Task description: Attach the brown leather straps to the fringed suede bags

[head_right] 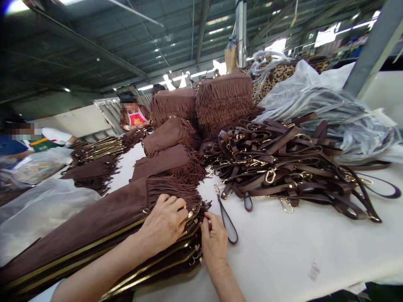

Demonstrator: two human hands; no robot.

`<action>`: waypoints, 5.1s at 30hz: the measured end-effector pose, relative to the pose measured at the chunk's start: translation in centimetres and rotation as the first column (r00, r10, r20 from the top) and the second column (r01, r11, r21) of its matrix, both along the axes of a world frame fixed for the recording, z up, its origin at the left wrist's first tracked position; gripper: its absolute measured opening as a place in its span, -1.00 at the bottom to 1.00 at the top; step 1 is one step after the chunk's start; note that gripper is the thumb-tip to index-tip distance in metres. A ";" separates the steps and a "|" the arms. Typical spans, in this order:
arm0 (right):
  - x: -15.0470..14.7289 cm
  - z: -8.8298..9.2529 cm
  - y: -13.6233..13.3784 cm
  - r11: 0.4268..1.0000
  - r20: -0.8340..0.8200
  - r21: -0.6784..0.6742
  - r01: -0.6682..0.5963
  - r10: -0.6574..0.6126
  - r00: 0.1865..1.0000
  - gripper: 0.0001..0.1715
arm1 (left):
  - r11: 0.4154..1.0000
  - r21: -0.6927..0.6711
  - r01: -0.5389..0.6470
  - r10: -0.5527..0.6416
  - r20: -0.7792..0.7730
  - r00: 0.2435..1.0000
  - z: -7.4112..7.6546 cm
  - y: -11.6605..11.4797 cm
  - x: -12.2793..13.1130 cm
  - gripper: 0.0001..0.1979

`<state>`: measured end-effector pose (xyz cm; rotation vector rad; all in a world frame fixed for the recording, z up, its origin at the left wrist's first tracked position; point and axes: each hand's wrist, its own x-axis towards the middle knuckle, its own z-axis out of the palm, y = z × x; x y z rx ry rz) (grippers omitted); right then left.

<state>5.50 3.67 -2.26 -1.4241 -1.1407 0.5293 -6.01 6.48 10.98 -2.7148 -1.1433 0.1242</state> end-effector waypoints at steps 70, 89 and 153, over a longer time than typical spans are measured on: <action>1.5 4.1 -0.2 0.898 -0.873 -0.082 -0.432 0.145 0.466 -0.66 | 0.997 -0.062 0.038 -0.034 0.066 0.997 -0.6 1.5 1.3 -0.77; 2.2 5.5 0.3 0.838 -0.928 -0.100 -0.537 0.117 0.354 -0.74 | 0.969 0.108 0.221 -0.218 -0.035 0.975 -1.3 0.6 1.1 -0.87; 1.2 4.7 0.3 0.954 -0.568 -0.016 -0.298 0.237 0.788 -0.74 | 0.857 -0.468 -0.216 0.250 0.010 0.968 0.4 3.5 1.6 -0.81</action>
